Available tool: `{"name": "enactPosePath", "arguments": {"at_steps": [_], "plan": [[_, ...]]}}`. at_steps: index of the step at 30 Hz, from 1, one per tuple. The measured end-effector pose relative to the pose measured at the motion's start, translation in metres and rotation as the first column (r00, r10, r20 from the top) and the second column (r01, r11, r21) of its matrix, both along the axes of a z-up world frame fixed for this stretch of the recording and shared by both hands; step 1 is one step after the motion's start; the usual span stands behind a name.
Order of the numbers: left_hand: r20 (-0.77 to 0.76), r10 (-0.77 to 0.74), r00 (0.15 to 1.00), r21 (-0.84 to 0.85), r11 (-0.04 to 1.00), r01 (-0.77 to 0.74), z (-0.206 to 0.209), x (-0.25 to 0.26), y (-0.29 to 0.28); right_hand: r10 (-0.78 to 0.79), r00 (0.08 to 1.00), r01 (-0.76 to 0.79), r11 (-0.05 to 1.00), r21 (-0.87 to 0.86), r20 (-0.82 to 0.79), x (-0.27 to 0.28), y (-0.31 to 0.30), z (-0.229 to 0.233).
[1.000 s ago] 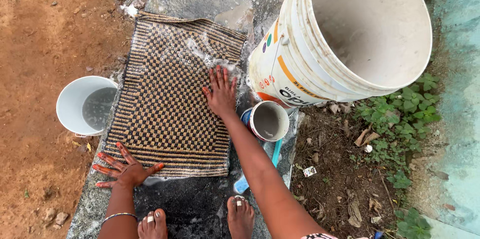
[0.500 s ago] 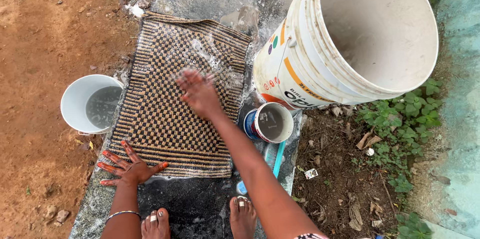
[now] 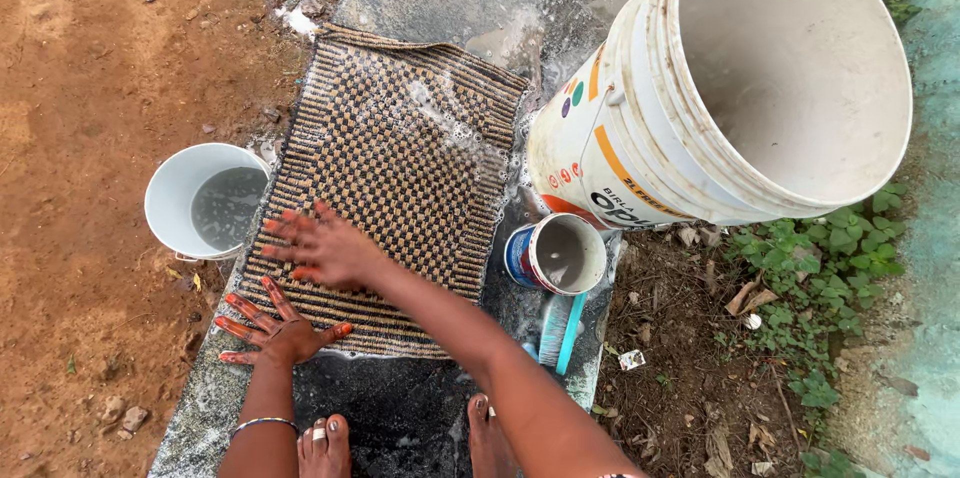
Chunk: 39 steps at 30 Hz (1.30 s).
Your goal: The person applies soap to a mat on a stone slab, scrubs the mat by hand, rinses it with water from a bucket, and wrings it out.
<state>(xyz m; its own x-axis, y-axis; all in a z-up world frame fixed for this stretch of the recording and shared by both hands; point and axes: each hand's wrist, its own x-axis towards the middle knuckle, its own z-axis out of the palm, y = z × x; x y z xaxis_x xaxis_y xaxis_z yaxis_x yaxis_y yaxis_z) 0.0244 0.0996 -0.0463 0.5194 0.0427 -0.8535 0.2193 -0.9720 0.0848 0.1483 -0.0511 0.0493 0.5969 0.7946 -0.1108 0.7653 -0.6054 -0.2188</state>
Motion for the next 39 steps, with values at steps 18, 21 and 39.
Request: {"name": "enactPosePath", "arguments": {"at_steps": [18, 21, 39], "plan": [[0.051, 0.081, 0.995, -0.056, 0.995, -0.078, 0.021, 0.001, -0.005, -0.004, 0.989, 0.027, 0.989, -0.146, 0.151, 0.015, 0.042, -0.012], [-0.013, 0.205, 0.979, 0.043, 0.978, -0.204, 0.033, 0.006, -0.009, -0.385, 0.921, 0.389, 0.915, -0.107, 0.051, 0.073, -0.025, -0.023], [0.564, 0.349, 0.748, -0.042, 0.917, -0.396, 0.055, 0.096, 0.025, -0.980, 0.157, 0.987, 0.159, 0.005, 0.124, 0.015, -0.173, -0.045]]}}
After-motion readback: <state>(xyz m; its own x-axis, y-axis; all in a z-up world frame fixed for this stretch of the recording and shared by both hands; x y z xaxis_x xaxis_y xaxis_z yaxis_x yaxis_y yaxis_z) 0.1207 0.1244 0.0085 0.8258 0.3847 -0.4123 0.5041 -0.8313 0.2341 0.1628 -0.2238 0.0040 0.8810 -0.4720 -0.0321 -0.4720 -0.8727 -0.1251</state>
